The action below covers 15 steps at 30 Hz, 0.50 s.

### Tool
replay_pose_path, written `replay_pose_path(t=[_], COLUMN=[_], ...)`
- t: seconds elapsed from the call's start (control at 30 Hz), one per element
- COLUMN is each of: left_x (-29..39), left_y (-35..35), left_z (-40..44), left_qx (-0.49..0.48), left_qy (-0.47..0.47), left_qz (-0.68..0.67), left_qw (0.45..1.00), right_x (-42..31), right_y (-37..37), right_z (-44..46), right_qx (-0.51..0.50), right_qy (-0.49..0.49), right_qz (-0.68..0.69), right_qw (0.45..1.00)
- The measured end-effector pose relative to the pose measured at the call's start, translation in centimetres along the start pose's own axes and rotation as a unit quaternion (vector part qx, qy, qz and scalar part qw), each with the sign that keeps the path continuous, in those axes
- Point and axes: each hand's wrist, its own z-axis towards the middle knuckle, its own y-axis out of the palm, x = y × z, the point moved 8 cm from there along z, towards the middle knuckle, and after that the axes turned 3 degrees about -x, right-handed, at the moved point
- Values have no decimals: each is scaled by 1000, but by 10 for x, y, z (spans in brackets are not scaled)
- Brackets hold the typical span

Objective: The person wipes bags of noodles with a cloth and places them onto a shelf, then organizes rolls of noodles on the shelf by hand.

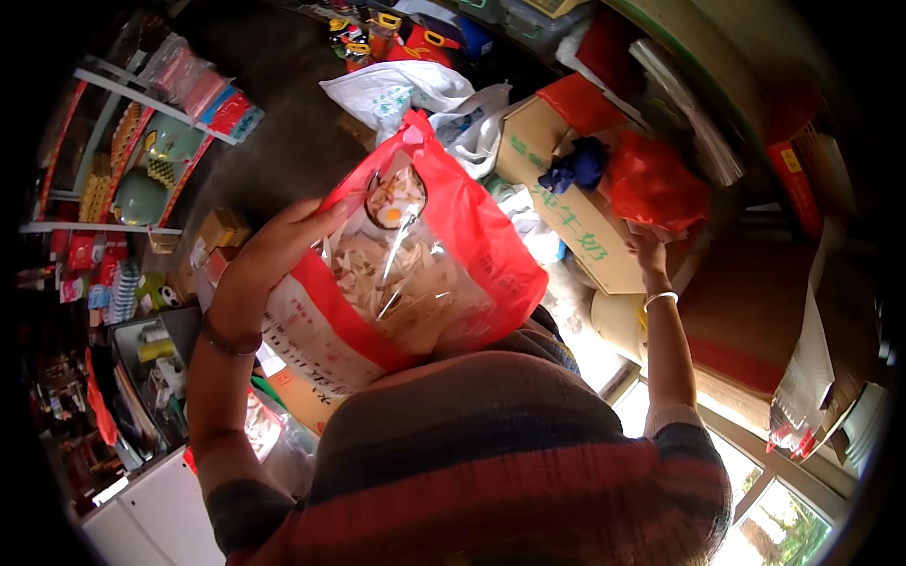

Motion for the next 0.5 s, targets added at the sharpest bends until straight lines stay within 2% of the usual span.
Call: replay_pose_path(t=[0.03,0.07,0.1,0.17,0.23,0.3,0.33,0.43,0.5], left_x=[1,-3,7,34,41,42,44,47,41], left_y=[-4,-15,-21,-24,-37,-53,-53,-66,-73], left_z=[0,0,-6,-21,-24,-14,-8,-5,4], left_qx=[0,26,49,93,130,142,107,138,132], left_qy=[1,-6,37,124,179,162,177,201,237], left_qz=[-19,-23,-30,-43,-111,-200,-260,-310,-370], left_qw=[1000,999,998,987,969,956,943,919,889], right_x=[-36,-79,-122,-217,-274,-317,-340,-367,-383], right_y=[35,70,104,141,159,167,167,170,171], right_z=[-28,-56,-85,-155,-189,-197,-204,-208,-211], right_qx=[-116,-280,-374,-495,-541,-532,-532,-451,-425], right_qy=[4,-49,-74,-151,-203,-246,-256,-283,-312], right_qz=[144,257,226,283,375,416,436,427,431], right_qw=[983,924,897,807,725,696,680,731,733])
